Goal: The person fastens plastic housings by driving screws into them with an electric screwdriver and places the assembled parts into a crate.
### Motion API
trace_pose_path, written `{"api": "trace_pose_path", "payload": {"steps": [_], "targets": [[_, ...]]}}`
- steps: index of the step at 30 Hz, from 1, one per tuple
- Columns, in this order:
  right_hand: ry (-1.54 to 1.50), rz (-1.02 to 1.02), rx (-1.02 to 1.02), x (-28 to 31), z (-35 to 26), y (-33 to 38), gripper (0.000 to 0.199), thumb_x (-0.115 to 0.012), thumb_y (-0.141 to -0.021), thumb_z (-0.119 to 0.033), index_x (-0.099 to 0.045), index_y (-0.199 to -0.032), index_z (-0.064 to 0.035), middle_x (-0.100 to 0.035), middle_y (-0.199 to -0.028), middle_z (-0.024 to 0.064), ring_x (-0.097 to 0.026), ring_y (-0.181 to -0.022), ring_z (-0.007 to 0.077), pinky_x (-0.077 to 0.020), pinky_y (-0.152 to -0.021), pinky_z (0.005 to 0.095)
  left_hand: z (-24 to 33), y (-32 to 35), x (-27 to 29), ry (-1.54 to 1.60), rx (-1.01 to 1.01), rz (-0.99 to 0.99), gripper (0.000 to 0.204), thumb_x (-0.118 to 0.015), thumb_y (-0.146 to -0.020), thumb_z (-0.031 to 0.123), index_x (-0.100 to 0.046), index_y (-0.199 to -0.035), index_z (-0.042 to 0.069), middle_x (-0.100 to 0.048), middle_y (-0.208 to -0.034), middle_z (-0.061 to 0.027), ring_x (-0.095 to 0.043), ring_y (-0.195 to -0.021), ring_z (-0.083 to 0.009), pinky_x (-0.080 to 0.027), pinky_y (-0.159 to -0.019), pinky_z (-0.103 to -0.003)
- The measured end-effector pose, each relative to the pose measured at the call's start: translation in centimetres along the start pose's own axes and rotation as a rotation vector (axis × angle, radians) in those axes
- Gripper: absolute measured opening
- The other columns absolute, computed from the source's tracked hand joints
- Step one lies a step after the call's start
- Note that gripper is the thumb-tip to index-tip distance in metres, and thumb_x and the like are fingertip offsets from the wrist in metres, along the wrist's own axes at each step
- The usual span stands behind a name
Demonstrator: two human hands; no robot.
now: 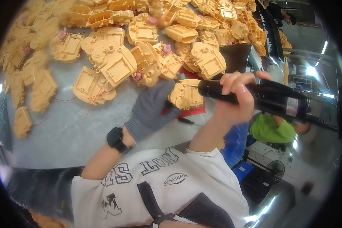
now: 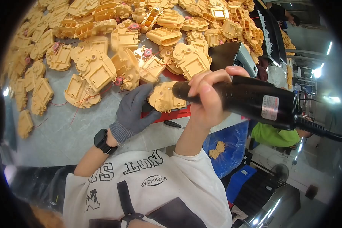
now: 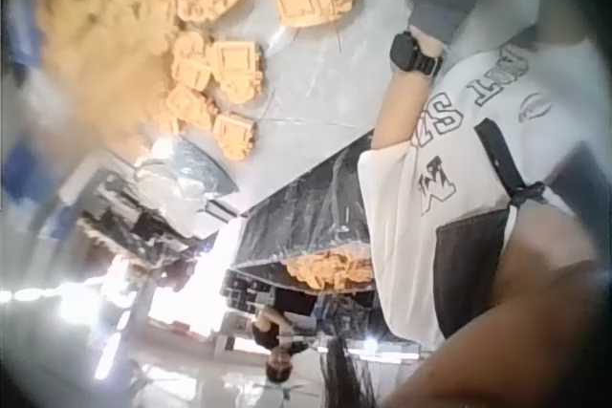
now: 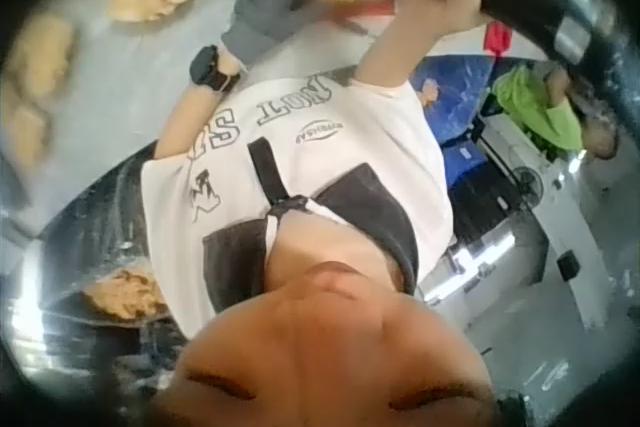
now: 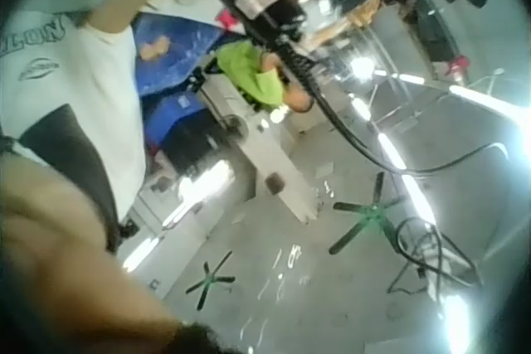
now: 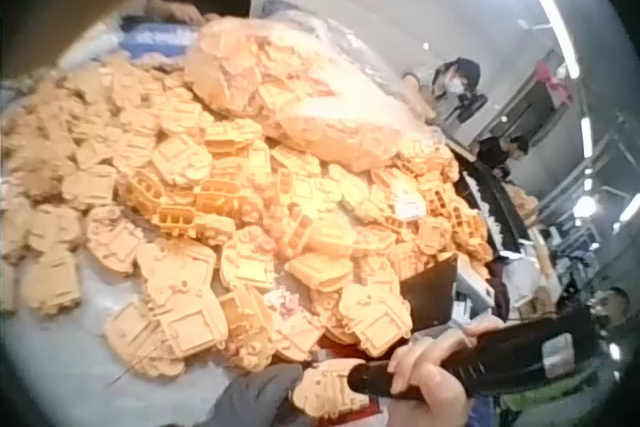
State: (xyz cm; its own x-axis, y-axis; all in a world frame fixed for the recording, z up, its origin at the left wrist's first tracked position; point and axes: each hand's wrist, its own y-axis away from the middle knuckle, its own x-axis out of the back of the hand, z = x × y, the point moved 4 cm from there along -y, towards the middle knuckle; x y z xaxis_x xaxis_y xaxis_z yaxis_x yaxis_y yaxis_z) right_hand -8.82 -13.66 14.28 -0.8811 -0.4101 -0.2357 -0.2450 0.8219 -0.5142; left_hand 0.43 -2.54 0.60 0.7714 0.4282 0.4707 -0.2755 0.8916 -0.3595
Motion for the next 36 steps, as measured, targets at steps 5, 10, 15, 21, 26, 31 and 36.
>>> {"api": "trace_pose_path", "payload": {"steps": [5, 10, 15, 21, 26, 31, 36], "targets": [[-0.001, -0.010, -0.029, -0.4, 0.7, -0.3, 0.048, -0.055, -0.069, 0.001, -0.034, -0.112, -0.0029, -0.046, -0.061, 0.0070, -0.046, -0.044, 0.0166, -0.0414, -0.047, 0.0306, 0.3, -0.4, 0.4, 0.027, 0.008, -0.012, 0.069, -0.072, -0.068, 0.023, -0.041, -0.126, 0.005, -0.050, -0.115, -0.0143, -0.052, -0.102, -0.0280, -0.042, -0.084, -0.036], [0.021, -0.016, -0.051, -0.3, 1.2, -0.4, 0.046, -0.056, -0.069, 0.001, -0.035, -0.110, -0.0035, -0.046, -0.060, 0.0069, -0.045, -0.044, 0.0164, -0.0407, -0.046, 0.0304, 0.2, -0.5, 0.5, 0.039, 0.027, -0.022, 0.069, -0.072, -0.068, 0.024, -0.041, -0.126, 0.005, -0.051, -0.115, -0.0139, -0.052, -0.101, -0.0273, -0.041, -0.085, -0.036], [0.002, -0.029, -0.065, -0.5, 1.7, -0.3, 0.046, -0.056, -0.069, 0.000, -0.035, -0.109, -0.0039, -0.046, -0.060, 0.0068, -0.045, -0.043, 0.0163, -0.0399, -0.045, 0.0301, 0.2, -0.6, 0.6, 0.054, 0.022, -0.022, 0.069, -0.072, -0.068, 0.024, -0.041, -0.126, 0.006, -0.051, -0.115, -0.0136, -0.052, -0.101, -0.0273, -0.041, -0.084, -0.036], [0.014, -0.014, -0.097, -0.2, 2.1, -0.5, 0.045, -0.056, -0.068, 0.001, -0.036, -0.108, -0.0042, -0.046, -0.060, 0.0069, -0.045, -0.043, 0.0162, -0.0396, -0.045, 0.0300, 0.1, -0.6, 0.3, 0.061, 0.028, -0.035, 0.067, -0.072, -0.067, 0.024, -0.042, -0.124, 0.007, -0.051, -0.115, -0.0135, -0.052, -0.100, -0.0273, -0.041, -0.084, -0.036], [-0.053, -0.036, -0.124, 0.0, 2.4, -0.5, 0.043, -0.055, -0.068, 0.002, -0.037, -0.106, -0.0045, -0.047, -0.060, 0.0072, -0.044, -0.043, 0.0161, -0.0401, -0.045, 0.0298, 0.4, -0.5, 0.5, 0.052, 0.015, -0.023, 0.064, -0.072, -0.067, 0.023, -0.044, -0.122, 0.007, -0.051, -0.115, -0.0127, -0.052, -0.100, -0.0271, -0.042, -0.083, -0.036], [-0.003, -0.096, -0.143, -1.0, 2.8, -0.5, 0.043, -0.054, -0.066, 0.005, -0.038, -0.105, -0.0055, -0.048, -0.061, 0.0077, -0.044, -0.043, 0.0161, -0.0404, -0.045, 0.0302, 0.2, -0.5, 0.3, 0.067, 0.031, -0.023, 0.065, -0.074, -0.065, 0.022, -0.043, -0.122, 0.008, -0.051, -0.115, -0.0126, -0.052, -0.100, -0.0275, -0.041, -0.083, -0.036], [-0.053, -0.114, -0.168, -0.5, 3.4, -0.9, 0.043, -0.056, -0.066, 0.005, -0.039, -0.104, -0.0064, -0.048, -0.061, 0.0077, -0.044, -0.043, 0.0164, -0.0402, -0.044, 0.0306, 0.2, -0.6, 0.4, 0.081, 0.050, -0.020, 0.066, -0.074, -0.065, 0.020, -0.043, -0.122, 0.008, -0.051, -0.114, -0.0124, -0.052, -0.099, -0.0275, -0.042, -0.082, -0.036]]}}
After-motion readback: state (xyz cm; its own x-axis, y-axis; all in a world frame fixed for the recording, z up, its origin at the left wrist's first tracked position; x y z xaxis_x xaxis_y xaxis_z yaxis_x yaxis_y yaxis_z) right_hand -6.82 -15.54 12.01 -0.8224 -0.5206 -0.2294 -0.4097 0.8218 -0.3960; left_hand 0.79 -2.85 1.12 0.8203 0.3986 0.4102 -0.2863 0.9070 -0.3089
